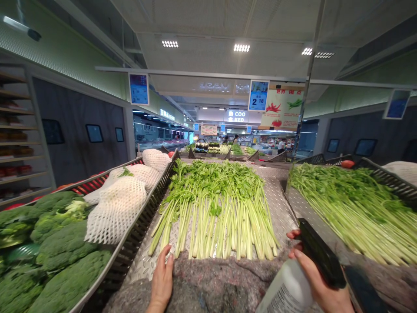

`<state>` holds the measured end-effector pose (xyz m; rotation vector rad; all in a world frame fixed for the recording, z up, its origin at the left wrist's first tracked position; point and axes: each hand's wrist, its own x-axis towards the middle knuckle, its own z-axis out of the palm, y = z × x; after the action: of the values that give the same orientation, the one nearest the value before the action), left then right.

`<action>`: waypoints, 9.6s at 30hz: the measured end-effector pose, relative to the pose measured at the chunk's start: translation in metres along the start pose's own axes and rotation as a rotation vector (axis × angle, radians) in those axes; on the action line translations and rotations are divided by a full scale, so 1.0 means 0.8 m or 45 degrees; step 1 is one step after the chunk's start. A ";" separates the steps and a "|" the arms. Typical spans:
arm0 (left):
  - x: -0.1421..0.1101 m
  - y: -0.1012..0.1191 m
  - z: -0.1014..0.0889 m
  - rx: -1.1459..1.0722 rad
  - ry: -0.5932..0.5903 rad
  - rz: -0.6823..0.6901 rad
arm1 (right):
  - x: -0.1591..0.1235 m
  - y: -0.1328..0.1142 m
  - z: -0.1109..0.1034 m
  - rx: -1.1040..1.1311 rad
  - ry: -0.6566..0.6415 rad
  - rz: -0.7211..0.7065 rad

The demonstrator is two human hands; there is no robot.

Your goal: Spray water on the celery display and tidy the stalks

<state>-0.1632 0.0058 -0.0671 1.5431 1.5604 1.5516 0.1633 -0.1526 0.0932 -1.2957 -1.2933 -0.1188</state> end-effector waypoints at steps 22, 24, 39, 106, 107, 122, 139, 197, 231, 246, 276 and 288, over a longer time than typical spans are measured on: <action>0.002 -0.003 -0.001 0.009 0.012 -0.013 | 0.026 -0.021 0.020 0.257 0.014 0.112; 0.002 -0.002 -0.001 0.020 0.004 -0.017 | 0.035 -0.018 0.019 0.225 -0.002 0.066; 0.001 0.001 0.002 -0.020 0.036 -0.008 | 0.041 -0.023 0.027 0.140 -0.027 0.040; 0.004 0.007 -0.017 -0.033 0.120 0.094 | 0.055 -0.110 0.149 0.547 -0.398 0.074; 0.005 0.006 -0.020 -0.030 0.132 0.091 | 0.053 -0.112 0.153 0.544 -0.396 0.072; 0.010 -0.003 -0.047 0.018 0.165 0.066 | 0.040 -0.150 0.197 0.674 -0.424 0.076; 0.030 -0.003 -0.081 0.014 0.275 0.078 | 0.025 -0.181 0.246 0.671 -0.552 0.037; 0.001 -0.002 -0.039 -0.005 0.031 0.067 | 0.031 -0.082 0.125 0.356 -0.234 -0.044; 0.082 0.196 0.023 -0.237 -0.004 0.289 | 0.070 -0.033 0.153 0.319 -0.141 0.115; 0.071 0.218 0.038 -0.277 -0.006 0.369 | 0.046 -0.007 0.118 0.417 0.009 0.164; 0.062 0.222 0.084 -0.355 -0.114 0.401 | 0.050 0.003 0.086 0.352 -0.117 -0.021; 0.062 0.223 0.082 -0.369 -0.119 0.412 | 0.045 0.025 0.052 0.347 0.072 0.134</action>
<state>-0.0509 0.0290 0.0925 1.7279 1.0172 1.7561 0.1646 -0.0938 0.0966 -1.1157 -1.1464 0.0919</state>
